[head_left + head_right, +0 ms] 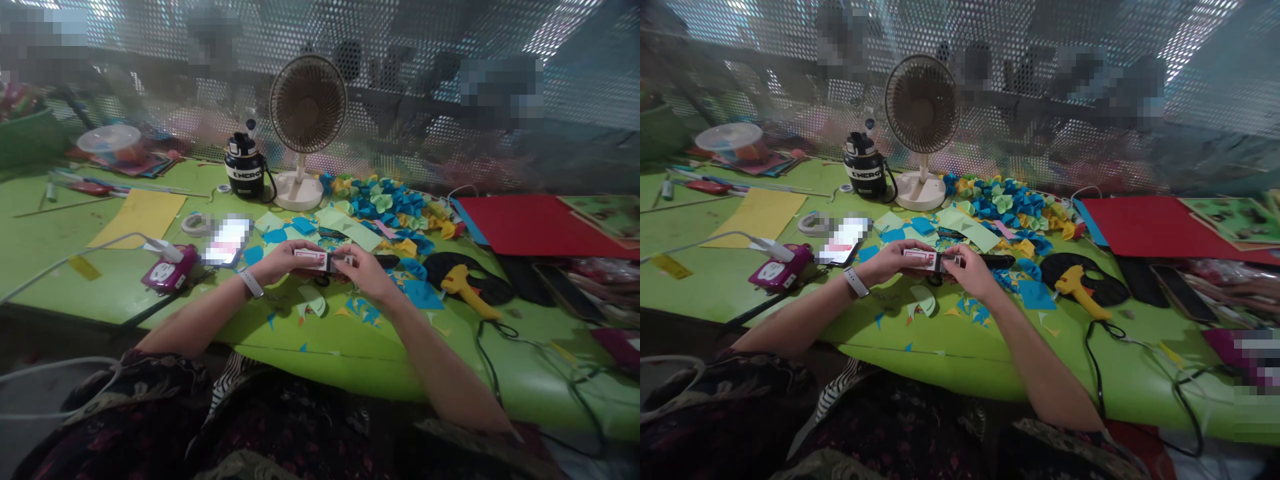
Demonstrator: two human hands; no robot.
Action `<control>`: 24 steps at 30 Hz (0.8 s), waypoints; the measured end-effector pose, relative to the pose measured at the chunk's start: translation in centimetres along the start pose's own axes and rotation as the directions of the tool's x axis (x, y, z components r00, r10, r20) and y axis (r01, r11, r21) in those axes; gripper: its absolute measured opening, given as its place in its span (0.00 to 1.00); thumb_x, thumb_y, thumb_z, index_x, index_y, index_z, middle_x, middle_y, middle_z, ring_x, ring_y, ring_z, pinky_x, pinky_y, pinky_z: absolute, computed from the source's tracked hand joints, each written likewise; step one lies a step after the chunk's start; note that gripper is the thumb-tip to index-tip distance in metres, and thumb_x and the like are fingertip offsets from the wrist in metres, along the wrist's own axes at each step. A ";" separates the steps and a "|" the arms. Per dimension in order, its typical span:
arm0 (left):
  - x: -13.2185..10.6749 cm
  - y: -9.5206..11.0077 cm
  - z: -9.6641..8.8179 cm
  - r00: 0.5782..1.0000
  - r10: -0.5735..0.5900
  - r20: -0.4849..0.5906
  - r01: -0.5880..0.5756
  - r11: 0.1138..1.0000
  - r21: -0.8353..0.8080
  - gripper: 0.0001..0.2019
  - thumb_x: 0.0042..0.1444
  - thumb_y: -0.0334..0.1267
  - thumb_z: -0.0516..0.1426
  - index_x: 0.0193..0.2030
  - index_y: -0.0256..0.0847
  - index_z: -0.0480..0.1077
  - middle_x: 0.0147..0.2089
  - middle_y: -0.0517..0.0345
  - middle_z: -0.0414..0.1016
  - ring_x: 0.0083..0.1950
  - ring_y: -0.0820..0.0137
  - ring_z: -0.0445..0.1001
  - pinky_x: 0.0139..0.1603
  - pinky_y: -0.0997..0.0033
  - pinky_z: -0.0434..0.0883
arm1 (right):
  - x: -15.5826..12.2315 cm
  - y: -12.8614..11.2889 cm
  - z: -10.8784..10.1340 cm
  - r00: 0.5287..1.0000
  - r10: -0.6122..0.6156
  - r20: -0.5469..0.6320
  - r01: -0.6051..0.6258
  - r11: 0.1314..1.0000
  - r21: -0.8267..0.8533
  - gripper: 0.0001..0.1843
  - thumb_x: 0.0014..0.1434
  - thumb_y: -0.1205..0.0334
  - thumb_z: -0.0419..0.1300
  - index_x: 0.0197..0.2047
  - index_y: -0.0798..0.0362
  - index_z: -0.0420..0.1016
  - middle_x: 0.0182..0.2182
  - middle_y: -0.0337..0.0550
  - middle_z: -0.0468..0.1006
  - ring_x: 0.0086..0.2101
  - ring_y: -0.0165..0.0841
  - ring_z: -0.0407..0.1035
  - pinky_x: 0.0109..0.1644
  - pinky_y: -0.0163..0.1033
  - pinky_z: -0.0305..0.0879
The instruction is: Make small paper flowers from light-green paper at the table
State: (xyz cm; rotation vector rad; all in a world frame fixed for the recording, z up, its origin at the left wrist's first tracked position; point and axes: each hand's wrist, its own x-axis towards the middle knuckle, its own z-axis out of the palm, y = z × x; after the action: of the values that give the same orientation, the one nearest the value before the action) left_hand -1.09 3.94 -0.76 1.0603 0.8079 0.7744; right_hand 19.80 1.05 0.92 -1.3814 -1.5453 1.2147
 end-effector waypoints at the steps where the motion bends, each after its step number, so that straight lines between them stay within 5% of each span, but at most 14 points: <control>1: 0.0 0.0 0.0 1.000 0.005 0.002 -0.005 1.000 0.013 0.19 0.46 0.36 0.71 0.44 0.35 0.75 0.41 0.48 0.81 0.35 0.69 0.81 0.34 0.71 0.79 | 0.0 0.0 0.0 1.000 0.008 0.004 -0.008 1.000 -0.001 0.15 0.51 0.56 0.66 0.41 0.50 0.71 0.27 0.37 0.76 0.25 0.31 0.71 0.28 0.37 0.70; 14: -0.2 -0.2 0.4 0.999 -0.023 0.031 0.021 0.997 0.072 0.22 0.46 0.40 0.71 0.47 0.35 0.75 0.40 0.46 0.82 0.35 0.66 0.82 0.32 0.72 0.78 | 0.0 -0.1 -0.2 0.995 0.094 0.025 -0.093 0.995 -0.040 0.09 0.47 0.61 0.65 0.34 0.51 0.72 0.22 0.36 0.74 0.23 0.31 0.69 0.24 0.35 0.67; 24: 0.1 -0.5 0.0 1.000 0.002 0.011 -0.003 0.999 0.034 0.20 0.47 0.37 0.70 0.47 0.35 0.76 0.43 0.46 0.81 0.37 0.66 0.81 0.33 0.71 0.78 | -0.3 -0.3 -0.4 0.996 -0.056 -0.070 0.037 0.969 -0.244 0.11 0.48 0.62 0.57 0.38 0.50 0.72 0.24 0.38 0.77 0.23 0.32 0.68 0.28 0.38 0.68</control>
State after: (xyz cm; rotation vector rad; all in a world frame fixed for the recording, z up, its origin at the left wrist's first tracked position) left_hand -0.94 3.89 -1.21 1.0957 0.8127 0.7584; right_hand 20.12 0.80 1.29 -1.5187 -1.7055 0.9562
